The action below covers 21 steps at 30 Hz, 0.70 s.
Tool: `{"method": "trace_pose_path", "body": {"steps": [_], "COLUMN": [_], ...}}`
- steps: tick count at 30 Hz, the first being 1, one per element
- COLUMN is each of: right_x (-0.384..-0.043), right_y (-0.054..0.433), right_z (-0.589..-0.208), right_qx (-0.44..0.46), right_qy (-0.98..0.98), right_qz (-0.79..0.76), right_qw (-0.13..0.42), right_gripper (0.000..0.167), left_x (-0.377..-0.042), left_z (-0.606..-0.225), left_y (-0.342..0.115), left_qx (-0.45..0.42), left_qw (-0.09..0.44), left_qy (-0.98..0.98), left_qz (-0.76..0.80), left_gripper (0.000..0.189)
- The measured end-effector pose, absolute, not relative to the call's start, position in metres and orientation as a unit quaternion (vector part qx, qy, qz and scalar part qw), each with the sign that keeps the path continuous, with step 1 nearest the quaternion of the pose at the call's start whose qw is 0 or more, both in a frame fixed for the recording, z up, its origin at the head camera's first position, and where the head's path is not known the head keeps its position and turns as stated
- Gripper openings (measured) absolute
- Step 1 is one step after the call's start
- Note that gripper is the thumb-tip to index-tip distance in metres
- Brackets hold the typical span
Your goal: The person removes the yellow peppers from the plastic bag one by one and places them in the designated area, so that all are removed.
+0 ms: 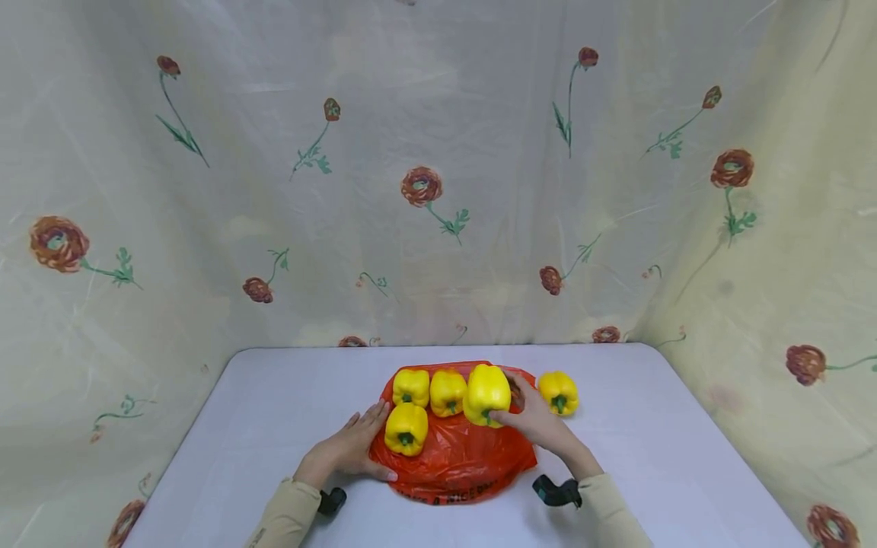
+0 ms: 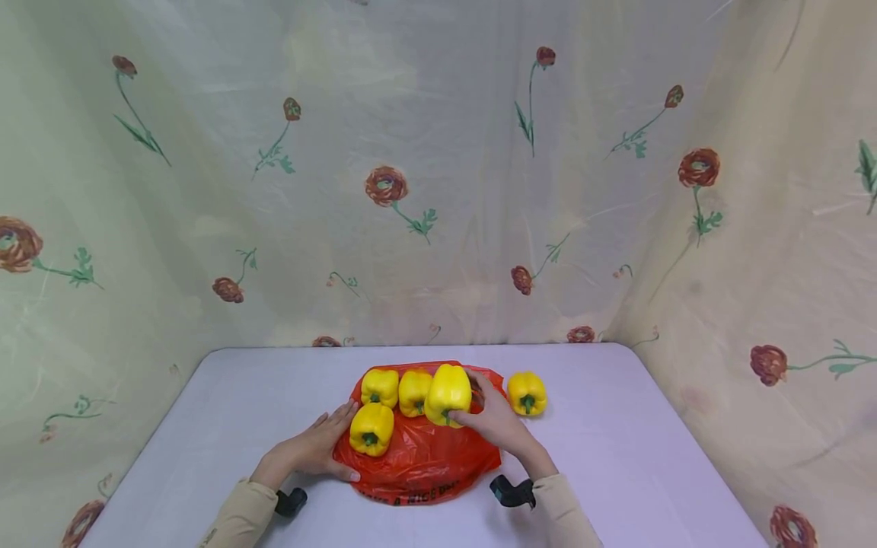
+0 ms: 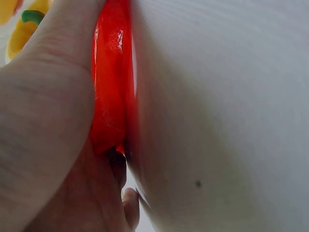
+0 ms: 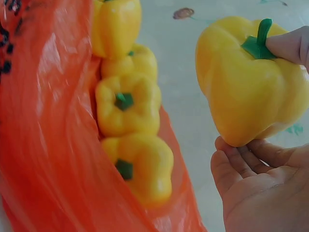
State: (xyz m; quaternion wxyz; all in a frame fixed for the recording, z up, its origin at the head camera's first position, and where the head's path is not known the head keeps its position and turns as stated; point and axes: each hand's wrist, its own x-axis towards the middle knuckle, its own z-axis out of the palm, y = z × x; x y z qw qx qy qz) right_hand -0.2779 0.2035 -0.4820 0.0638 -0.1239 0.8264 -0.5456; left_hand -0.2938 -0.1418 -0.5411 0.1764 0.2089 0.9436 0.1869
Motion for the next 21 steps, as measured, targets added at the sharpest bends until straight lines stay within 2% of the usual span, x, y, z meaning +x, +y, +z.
{"method": "trace_pose_path", "body": {"steps": [9,21], "right_x": [-0.284,-0.291], "right_y": [0.230,0.271], "right_z": [-0.475,-0.471], "right_qx": [-0.135,-0.096], "right_qy": [0.825,0.842], "right_qz": [-0.548,-0.531], "right_qw": [0.035,-0.010], "right_gripper": [0.080,0.079], "left_x": [-0.291,-0.292], "left_z": [-0.538,-0.539], "left_y": [-0.141,-0.141], "left_qx": [0.211,0.210], "left_qw": [0.177,0.177], "left_qy": [0.942,0.944], "left_qz": [0.191,0.185], "left_gripper": [0.121,0.121]}}
